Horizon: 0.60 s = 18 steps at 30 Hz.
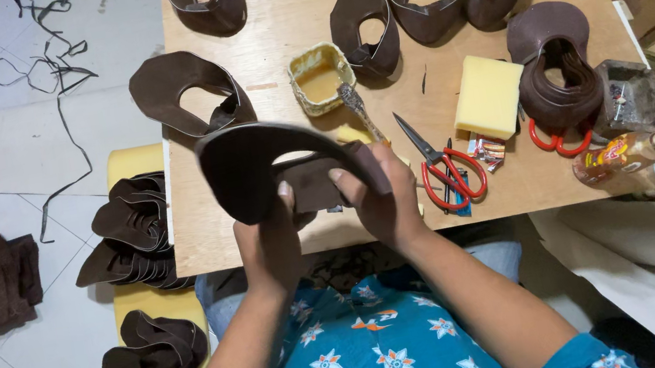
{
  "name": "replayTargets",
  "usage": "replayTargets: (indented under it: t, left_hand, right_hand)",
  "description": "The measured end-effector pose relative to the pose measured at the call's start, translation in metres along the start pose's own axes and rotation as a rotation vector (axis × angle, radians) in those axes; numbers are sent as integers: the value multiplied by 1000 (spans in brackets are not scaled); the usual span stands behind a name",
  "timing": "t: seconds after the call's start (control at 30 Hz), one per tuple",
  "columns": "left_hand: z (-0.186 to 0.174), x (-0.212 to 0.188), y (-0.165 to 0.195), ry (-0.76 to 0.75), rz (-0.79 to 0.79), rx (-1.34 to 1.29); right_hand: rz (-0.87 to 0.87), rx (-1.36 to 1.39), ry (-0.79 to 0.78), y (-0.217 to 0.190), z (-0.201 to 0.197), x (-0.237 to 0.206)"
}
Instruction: The person assembles brown shoe parts by inserting foam pieces into the openings, pressing them into place, and trimming excess material with scissors. They repeat this process for multiple parts, occasionally using a brush to apply adhesive.
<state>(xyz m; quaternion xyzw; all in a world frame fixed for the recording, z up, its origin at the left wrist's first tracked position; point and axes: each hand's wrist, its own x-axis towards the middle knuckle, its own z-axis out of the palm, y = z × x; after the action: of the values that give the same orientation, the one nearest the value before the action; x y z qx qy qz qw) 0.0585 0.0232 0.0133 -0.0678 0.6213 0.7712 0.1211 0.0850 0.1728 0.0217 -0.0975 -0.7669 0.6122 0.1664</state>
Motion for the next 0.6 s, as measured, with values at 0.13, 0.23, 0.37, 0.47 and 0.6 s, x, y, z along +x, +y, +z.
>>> replayTargets:
  t: [0.13, 0.23, 0.37, 0.47, 0.6]
  left_hand:
    - [-5, 6, -13, 66, 27, 142]
    - [-7, 6, -17, -102, 48, -44]
    - [-1, -1, -18, -185, 66, -61]
    - [3, -9, -21, -239, 124, -33]
    - [2, -11, -29, -248, 203, -8]
  right_hand:
    - [77, -160, 48, 11, -3, 3]
    - [100, -66, 51, 8, -3, 10]
    - [103, 269, -82, -4, 3, 6]
    - [93, 297, -167, -7, 1, -2]
    - [4, 23, -96, 2, 1, 1]
